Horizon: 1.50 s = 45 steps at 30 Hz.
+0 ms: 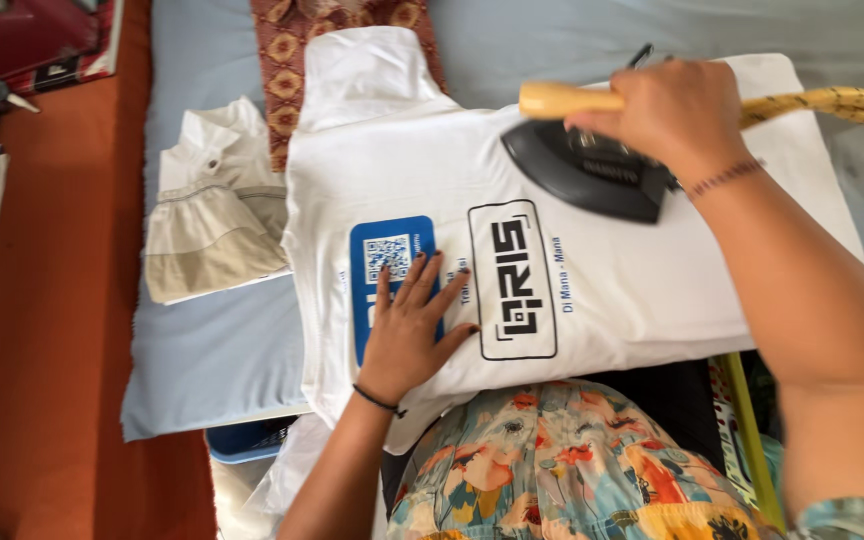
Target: The person irons a white t-shirt on an ironing board, smoothing it with both hands and using a steam iron. After finishing the white shirt, they pick up a light green t-shirt, lay it flat, and begin ironing it as well.
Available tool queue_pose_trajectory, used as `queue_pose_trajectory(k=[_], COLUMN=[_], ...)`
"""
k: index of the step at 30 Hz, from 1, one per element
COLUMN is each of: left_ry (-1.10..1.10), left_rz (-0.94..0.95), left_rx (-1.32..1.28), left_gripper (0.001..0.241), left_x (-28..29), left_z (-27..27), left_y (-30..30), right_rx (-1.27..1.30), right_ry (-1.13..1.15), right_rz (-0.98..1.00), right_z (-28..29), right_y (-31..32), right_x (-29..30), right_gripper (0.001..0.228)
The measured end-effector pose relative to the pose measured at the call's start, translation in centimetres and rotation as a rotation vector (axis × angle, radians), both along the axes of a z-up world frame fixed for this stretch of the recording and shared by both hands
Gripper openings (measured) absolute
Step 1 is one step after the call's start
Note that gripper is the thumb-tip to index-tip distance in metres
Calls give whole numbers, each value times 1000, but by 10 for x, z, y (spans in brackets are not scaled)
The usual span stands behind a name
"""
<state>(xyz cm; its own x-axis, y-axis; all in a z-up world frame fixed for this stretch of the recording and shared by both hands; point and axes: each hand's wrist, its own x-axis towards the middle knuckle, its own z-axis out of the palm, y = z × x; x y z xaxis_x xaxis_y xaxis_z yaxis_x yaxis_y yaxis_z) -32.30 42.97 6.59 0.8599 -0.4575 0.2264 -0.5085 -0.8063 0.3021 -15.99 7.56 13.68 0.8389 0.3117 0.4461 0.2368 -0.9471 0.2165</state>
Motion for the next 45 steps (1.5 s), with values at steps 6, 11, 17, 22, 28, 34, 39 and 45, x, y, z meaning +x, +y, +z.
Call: queue_pose_trajectory(k=[6, 11, 17, 22, 28, 34, 39, 45], left_ry=[15, -7, -14, 2, -100, -255, -46, -121], left_rz=[10, 14, 16, 28, 113, 639, 827, 808], left_rx=[-58, -83, -116, -152, -310, -428, -302, -377], left_gripper=[66, 66, 67, 74, 71, 43, 31, 15], left_x=[0, 1, -1, -1, -7, -1, 16, 26], left_z=[0, -4, -6, -4, 4, 27, 19, -9], left_y=[1, 2, 2, 3, 9, 87, 110, 112], right_rx=[-3, -100, -117, -223, -50, 18, 81, 55], right_ry=[-24, 217, 410, 382, 104, -20, 25, 122], right_rz=[84, 173, 365, 332, 380, 349, 353, 493], right_z=[-4, 10, 26, 34, 25, 13, 11, 18], right_y=[14, 10, 26, 53, 89, 129, 164, 175], right_x=[33, 17, -30, -64, -53, 3, 25, 26], right_gripper=[66, 62, 62, 60, 59, 61, 60, 61])
